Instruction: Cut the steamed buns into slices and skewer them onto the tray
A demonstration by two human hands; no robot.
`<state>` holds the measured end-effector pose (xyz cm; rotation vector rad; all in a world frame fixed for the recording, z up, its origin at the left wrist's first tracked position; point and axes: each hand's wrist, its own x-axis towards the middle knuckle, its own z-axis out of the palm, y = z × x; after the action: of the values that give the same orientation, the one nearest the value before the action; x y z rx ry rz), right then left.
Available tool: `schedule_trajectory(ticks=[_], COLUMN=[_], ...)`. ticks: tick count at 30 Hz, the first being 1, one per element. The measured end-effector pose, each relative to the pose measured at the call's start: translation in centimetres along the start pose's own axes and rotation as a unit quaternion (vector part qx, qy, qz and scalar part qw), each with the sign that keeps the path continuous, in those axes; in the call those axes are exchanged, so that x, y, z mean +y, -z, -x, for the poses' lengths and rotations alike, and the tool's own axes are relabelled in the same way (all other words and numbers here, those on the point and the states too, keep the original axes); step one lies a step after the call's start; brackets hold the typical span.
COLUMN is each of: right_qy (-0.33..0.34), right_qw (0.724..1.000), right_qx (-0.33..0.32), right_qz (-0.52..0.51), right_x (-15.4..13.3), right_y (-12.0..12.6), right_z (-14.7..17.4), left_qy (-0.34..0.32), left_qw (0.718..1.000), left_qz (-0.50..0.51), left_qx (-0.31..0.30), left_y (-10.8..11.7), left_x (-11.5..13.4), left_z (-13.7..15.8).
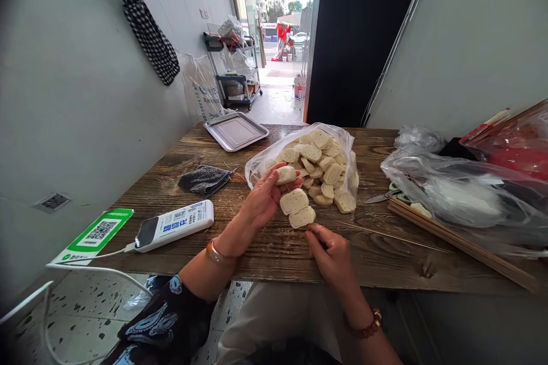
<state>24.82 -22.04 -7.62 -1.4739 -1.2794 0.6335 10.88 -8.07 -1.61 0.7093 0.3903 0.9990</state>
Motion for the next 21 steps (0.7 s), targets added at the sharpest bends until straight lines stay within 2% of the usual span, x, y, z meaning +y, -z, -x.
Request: schedule_trajectory(ticks=[8,14,21], right_qy=[-0.009,-0.016,-0.033], right_qw=[1.000,1.000,0.999], right_qx=[-0.002,-0.004,-0.008], right_qz=[-0.010,-0.006,-0.015], right_x=[-0.02,-0.50,-0.36], right_y=[-0.11,0.04,-0.17], right_z=[-0.05,-0.09,-0.20], left_qy=[-0.020,-0.001,-0.024], left_qw=[1.000,1.000,1.000], left_qz=[0.007,0.000,-0.016], left_qx=[0.010,0.007,0.011], left_y=[-0.04,-0.46,-0.75], left_x=[-0.13,-0.53,-0.75], left_z=[-0.02,0.32,0.63])
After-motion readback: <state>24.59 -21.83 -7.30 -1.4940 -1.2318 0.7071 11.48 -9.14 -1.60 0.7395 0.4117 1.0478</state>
